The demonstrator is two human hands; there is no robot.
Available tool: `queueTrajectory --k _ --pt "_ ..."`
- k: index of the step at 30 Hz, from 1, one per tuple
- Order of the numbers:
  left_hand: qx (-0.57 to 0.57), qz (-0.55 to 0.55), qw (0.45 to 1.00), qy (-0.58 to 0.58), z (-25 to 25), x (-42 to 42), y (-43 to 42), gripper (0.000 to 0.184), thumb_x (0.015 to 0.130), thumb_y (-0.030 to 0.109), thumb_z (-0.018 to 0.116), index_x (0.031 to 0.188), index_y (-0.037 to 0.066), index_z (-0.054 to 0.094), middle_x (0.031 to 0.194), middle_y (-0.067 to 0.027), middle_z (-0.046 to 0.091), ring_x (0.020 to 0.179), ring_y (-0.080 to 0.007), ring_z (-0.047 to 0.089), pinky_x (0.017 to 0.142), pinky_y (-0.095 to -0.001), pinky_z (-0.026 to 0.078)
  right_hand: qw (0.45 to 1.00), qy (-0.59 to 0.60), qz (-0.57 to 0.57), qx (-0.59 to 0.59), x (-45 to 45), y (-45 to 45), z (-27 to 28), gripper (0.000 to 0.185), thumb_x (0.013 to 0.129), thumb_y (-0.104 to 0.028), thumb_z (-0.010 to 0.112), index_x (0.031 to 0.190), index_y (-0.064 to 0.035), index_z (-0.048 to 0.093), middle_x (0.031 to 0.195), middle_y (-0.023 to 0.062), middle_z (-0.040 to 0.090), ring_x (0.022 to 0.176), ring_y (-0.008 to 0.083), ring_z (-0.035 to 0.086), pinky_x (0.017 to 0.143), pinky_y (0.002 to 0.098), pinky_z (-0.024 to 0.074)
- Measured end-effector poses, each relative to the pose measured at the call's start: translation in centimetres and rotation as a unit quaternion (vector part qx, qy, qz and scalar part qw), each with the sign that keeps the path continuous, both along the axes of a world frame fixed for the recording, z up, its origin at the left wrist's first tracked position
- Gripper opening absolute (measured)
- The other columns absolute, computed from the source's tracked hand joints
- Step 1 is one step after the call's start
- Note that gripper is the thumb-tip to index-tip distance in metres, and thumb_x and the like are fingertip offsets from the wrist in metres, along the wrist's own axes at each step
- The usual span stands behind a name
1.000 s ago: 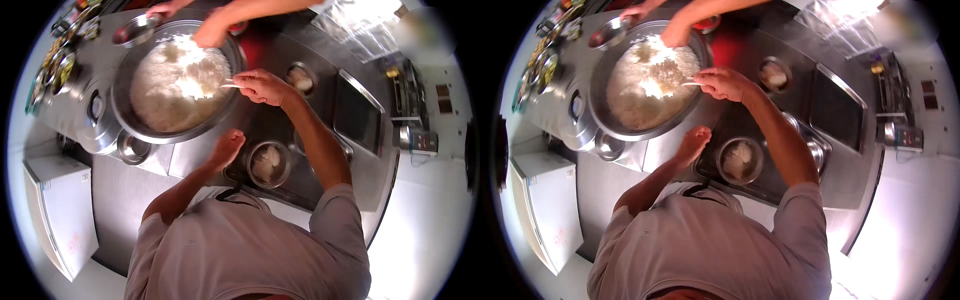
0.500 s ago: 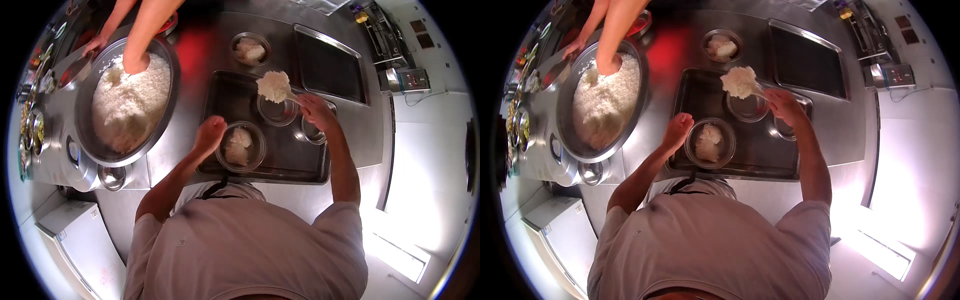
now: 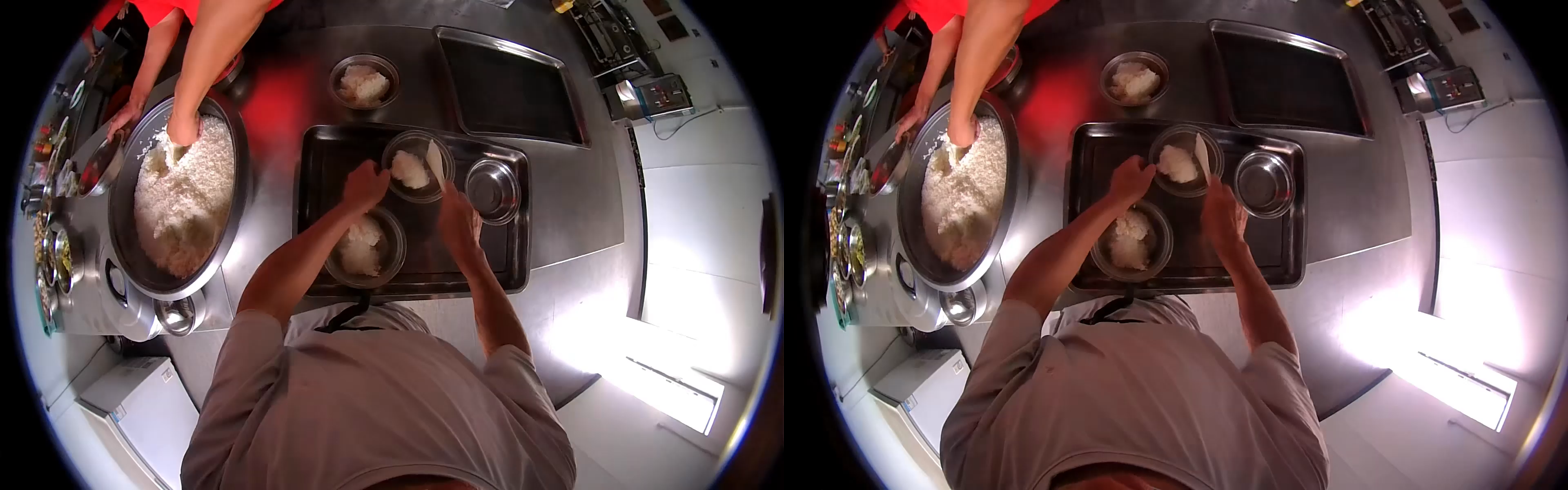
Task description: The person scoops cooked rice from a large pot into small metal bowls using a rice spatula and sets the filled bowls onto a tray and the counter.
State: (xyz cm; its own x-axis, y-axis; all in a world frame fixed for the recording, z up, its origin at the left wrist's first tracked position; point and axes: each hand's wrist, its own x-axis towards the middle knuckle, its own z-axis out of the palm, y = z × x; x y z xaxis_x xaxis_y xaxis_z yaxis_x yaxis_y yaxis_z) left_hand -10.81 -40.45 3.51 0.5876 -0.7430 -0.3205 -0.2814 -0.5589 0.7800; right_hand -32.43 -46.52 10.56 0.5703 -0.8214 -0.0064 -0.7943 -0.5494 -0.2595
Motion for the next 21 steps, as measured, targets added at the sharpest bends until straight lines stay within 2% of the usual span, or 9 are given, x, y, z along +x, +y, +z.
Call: queueTrajectory --k 4,8,10,13,15,17,18,20,21 --pt "0.006 -0.01 0.998 0.057 -1.2 0.4 -0.9 0.034 0.09 0.033 0.063 0.104 0.004 0.071 0.107 -0.0201 0.071 0.102 -0.0377 0.069 0.087 -0.0455 0.054 0.999 -0.025 0.002 0.036 -1.1 0.0 0.1 0.027 0.101 -0.012 0.05 0.127 -0.0085 0.058 0.1 0.0205 0.069 0.091 0.0455 0.067 0.075 0.0563 0.0523" --pt "-0.008 0.001 0.999 0.043 -1.5 1.3 0.1 0.031 0.089 0.031 0.063 0.1 0.003 0.071 0.106 -0.0205 0.071 0.101 -0.0383 0.068 0.086 -0.0461 0.053 0.996 -0.072 0.019 0.042 -1.1 0.7 0.9 0.028 0.102 -0.012 0.05 0.128 -0.0081 0.059 0.104 0.0215 0.069 0.093 0.0459 0.066 0.077 0.0549 0.0524" --pt "-0.008 0.022 1.0 0.015 -1.4 2.3 1.0 0.031 0.088 0.03 0.063 0.1 0.002 0.071 0.105 -0.0209 0.071 0.102 -0.0396 0.068 0.086 -0.047 0.053 0.992 -0.118 -0.002 0.05 -0.6 1.3 1.6 0.029 0.101 -0.011 0.05 0.127 -0.0067 0.061 0.103 0.0229 0.07 0.096 0.0455 0.067 0.079 0.0519 0.0528" --pt "-0.017 0.05 0.999 -0.001 -1.7 3.8 2.5 0.032 0.087 0.031 0.064 0.1 0.002 0.072 0.105 -0.0224 0.071 0.103 -0.0412 0.067 0.088 -0.0481 0.053 0.986 -0.129 0.065 0.086 -0.3 1.5 1.4 0.029 0.101 -0.013 0.049 0.126 -0.0056 0.063 0.098 0.0235 0.07 0.098 0.0453 0.067 0.08 0.0497 0.0531" --pt "0.008 0.061 0.998 -0.004 -0.3 4.4 3.6 0.033 0.088 0.031 0.064 0.098 0.001 0.071 0.106 -0.0238 0.07 0.105 -0.042 0.067 0.091 -0.0495 0.053 0.985 -0.142 0.044 0.084 0.9 1.9 1.4 0.032 0.101 -0.014 0.047 0.128 -0.005 0.063 0.094 0.0236 0.069 0.094 0.046 0.067 0.077 0.0491 0.053" --pt "0.025 0.065 0.998 0.014 1.3 4.9 4.7 0.032 0.09 0.03 0.063 0.099 -0.001 0.069 0.106 -0.0246 0.07 0.108 -0.0426 0.066 0.093 -0.0511 0.052 0.976 -0.198 0.074 0.049 2.1 1.7 1.4 0.034 0.103 -0.019 0.048 0.129 -0.0035 0.064 0.088 0.0199 0.07 0.083 0.0341 0.071 0.071 0.0423 0.0531" --pt "0.013 0.069 0.998 -0.006 1.0 5.1 5.2 0.032 0.091 0.029 0.063 0.102 -0.002 0.066 0.106 -0.0262 0.07 0.107 -0.0432 0.066 0.092 -0.0528 0.052 0.973 -0.202 0.098 0.055 3.4 2.1 2.1 0.034 0.103 -0.019 0.048 0.129 -0.0035 0.064 0.088 0.0199 0.07 0.083 0.0341 0.071 0.071 0.0423 0.0531" --pt "-0.003 0.089 0.996 -0.026 1.1 5.5 6.4 0.033 0.092 0.027 0.063 0.106 -0.002 0.064 0.105 -0.0278 0.07 0.106 -0.0438 0.067 0.092 -0.0546 0.052 0.955 -0.197 0.049 0.216 6.1 2.7 5.6 0.035 0.103 -0.022 0.053 0.13 -0.0018 0.064 0.085 0.015 0.069 0.077 0.0162 0.069 0.067 0.0344 0.0517" --pt "0.003 0.086 0.995 -0.041 2.1 5.5 7.1 0.033 0.093 0.027 0.062 0.111 -0.002 0.061 0.103 -0.0291 0.07 0.104 -0.0446 0.067 0.089 -0.0557 0.053 0.955 -0.194 0.065 0.217 7.6 3.1 6.8 0.035 0.103 -0.022 0.053 0.13 -0.0018 0.064 0.085 0.015 0.069 0.077 0.0162 0.069 0.067 0.0344 0.0517"
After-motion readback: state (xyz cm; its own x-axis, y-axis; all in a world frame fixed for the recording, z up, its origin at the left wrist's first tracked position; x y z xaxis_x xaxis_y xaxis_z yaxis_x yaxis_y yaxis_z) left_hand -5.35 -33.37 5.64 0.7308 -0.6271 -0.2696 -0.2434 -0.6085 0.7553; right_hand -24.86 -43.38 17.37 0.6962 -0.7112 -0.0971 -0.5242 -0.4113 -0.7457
